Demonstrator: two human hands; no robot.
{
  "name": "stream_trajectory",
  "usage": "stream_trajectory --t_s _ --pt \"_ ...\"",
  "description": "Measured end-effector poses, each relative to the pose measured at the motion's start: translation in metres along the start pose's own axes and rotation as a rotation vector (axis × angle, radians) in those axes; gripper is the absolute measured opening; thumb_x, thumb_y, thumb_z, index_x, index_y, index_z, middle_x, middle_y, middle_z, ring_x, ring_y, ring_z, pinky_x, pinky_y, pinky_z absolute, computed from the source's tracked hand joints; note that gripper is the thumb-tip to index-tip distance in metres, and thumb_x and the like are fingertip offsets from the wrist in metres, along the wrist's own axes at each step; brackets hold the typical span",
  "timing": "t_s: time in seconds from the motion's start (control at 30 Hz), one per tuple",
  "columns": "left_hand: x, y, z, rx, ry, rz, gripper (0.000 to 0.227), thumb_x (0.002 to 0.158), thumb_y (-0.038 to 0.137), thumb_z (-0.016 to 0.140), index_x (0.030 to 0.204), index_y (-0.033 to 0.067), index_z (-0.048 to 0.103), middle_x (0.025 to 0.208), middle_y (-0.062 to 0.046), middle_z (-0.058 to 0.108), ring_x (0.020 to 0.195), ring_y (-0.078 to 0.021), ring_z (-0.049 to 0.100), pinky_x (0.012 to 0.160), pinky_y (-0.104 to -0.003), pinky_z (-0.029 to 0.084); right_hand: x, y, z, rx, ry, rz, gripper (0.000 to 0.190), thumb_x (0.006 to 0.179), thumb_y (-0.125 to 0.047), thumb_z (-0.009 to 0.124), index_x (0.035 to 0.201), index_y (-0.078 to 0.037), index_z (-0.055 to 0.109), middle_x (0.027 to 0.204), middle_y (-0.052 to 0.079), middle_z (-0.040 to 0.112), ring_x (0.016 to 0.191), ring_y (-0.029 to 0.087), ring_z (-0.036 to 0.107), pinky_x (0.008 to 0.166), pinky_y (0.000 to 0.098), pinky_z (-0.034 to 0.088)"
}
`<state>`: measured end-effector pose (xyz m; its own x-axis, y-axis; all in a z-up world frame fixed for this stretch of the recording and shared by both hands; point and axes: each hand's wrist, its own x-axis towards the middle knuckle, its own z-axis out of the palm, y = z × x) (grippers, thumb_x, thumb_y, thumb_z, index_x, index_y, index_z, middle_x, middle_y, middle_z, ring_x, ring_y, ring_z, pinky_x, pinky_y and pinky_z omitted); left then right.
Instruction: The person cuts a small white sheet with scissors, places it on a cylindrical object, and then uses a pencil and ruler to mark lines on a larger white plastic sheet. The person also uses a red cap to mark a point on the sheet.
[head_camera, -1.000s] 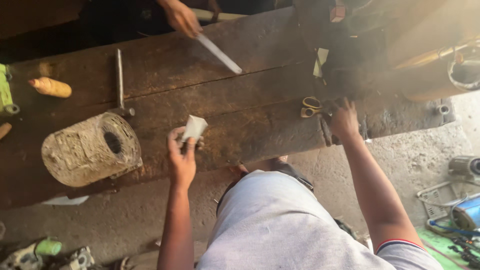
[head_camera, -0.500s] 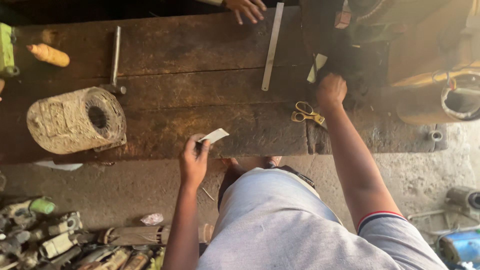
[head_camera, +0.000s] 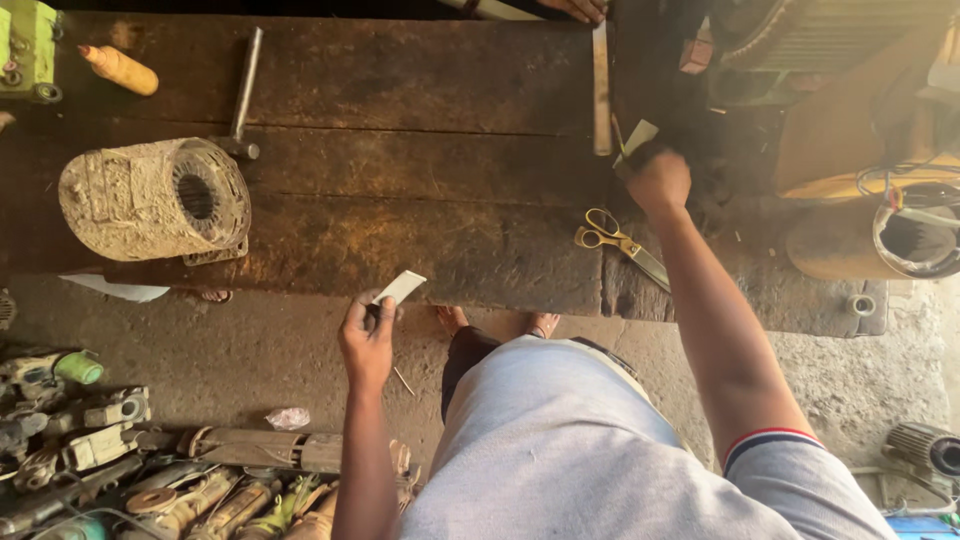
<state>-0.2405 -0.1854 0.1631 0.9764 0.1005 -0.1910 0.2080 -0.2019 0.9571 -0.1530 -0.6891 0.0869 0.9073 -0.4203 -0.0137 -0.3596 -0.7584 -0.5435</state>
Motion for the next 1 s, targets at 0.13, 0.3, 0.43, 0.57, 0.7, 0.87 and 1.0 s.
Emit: stream_trajectory --t_s 0.13,0.3,0.43,0.57,0.7,0.87,1.0 --pt "-0.002 0.005 -0.002 -0.055 0.061 0.028 0.019 0.101 0.011 0.068 0.115 -0.0012 0.065 0.095 -0.004 0.071 0.082 -0.0093 0.069 0.075 -0.024 0.056 -0.042 -0.048 -0.051 0.758 0.016 -0.046 0.016 0.097 -0.015 0.078 0.106 -0.003 0.074 0.094 0.003 0.073 0.085 0.011 0.063 0.078 0.0271 0.051" --pt "-0.011 0.004 0.003 -0.093 0.062 0.012 0.021 0.101 0.012 0.068 0.115 -0.0018 0.065 0.095 -0.003 0.070 0.083 -0.0092 0.067 0.075 -0.024 0.055 -0.096 -0.093 -0.104 1.113 -0.171 -0.124 0.010 0.097 -0.010 0.076 0.100 -0.003 0.069 0.090 -0.005 0.065 0.083 0.004 0.055 0.075 0.0203 0.044" --pt "-0.008 0.004 0.009 -0.061 0.029 0.026 0.020 0.101 0.014 0.068 0.115 -0.0011 0.065 0.093 -0.003 0.069 0.082 -0.0098 0.067 0.075 -0.024 0.054 -0.115 -0.123 -0.123 1.253 -0.220 -0.249 0.013 0.097 -0.010 0.077 0.099 -0.002 0.067 0.094 -0.004 0.062 0.088 0.004 0.056 0.079 0.0209 0.046" --pt "-0.005 0.008 0.016 -0.090 -0.010 0.058 0.018 0.103 0.013 0.069 0.114 -0.0016 0.066 0.092 -0.004 0.069 0.084 -0.0102 0.066 0.078 -0.024 0.054 -0.118 -0.127 -0.127 1.131 -0.212 -0.341 0.010 0.097 -0.008 0.074 0.098 -0.002 0.065 0.098 -0.001 0.062 0.090 0.006 0.058 0.080 0.0232 0.048" --pt "-0.014 0.018 0.023 0.040 -0.042 0.126 0.026 0.102 0.013 0.064 0.126 0.0042 0.068 0.108 -0.007 0.071 0.090 -0.0110 0.068 0.077 -0.027 0.058 -0.124 -0.119 -0.105 0.860 -0.351 -0.204 0.012 0.097 -0.007 0.061 0.108 -0.005 0.064 0.096 0.003 0.064 0.086 0.011 0.058 0.077 0.0272 0.049" --pt "-0.014 0.034 0.051 0.466 -0.146 -0.058 0.033 0.101 0.019 0.057 0.133 0.0163 0.061 0.115 -0.010 0.077 0.072 -0.0188 0.071 0.052 -0.034 0.056 -0.139 -0.141 -0.061 0.733 -0.456 -0.423 0.038 0.088 -0.011 0.062 0.124 -0.008 0.052 0.111 0.011 0.062 0.102 0.026 0.062 0.091 0.0391 0.053" --pt "0.000 0.035 0.069 0.133 -0.328 0.147 0.021 0.104 0.016 0.064 0.121 0.0066 0.058 0.107 -0.011 0.071 0.088 -0.0120 0.069 0.064 -0.025 0.059 -0.144 -0.166 -0.056 0.404 -0.390 -0.989 0.046 0.074 -0.015 0.078 0.116 -0.009 0.059 0.124 0.023 0.058 0.104 0.041 0.063 0.092 0.0496 0.053"
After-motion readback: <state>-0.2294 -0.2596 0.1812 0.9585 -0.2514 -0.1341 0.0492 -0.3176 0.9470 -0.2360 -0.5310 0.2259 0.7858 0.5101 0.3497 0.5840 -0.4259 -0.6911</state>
